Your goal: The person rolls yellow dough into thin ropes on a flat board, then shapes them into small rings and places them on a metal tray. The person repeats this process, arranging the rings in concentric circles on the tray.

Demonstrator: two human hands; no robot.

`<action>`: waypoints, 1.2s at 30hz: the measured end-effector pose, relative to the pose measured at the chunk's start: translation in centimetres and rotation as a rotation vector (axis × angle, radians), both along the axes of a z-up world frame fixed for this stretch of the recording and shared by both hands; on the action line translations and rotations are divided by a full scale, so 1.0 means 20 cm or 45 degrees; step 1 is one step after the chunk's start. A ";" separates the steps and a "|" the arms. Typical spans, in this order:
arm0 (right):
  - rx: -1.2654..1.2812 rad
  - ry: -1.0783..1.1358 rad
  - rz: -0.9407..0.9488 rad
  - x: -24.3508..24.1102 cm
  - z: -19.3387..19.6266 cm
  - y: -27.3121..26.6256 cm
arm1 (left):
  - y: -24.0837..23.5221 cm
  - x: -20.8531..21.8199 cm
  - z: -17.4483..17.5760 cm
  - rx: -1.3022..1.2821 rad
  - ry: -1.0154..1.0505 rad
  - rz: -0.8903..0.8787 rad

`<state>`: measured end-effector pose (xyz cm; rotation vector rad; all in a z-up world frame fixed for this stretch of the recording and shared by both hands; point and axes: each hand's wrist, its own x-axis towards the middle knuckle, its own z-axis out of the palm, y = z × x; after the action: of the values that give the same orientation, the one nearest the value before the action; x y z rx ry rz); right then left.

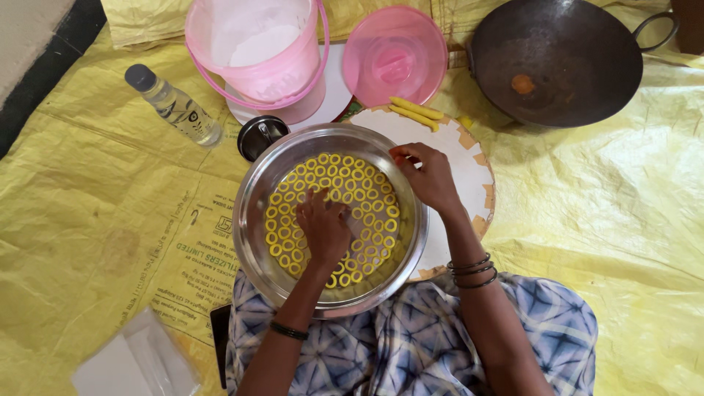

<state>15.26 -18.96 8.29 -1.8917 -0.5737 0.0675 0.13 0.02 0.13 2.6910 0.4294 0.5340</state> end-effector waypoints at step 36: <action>-0.547 0.108 -0.051 0.16 -0.28 -0.15 | -0.05 0.74 0.12 0.305 -0.199 -0.519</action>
<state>18.40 -21.87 2.61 -2.3029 -0.4895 0.2617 14.95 -0.96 2.53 2.8207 -0.2385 0.6999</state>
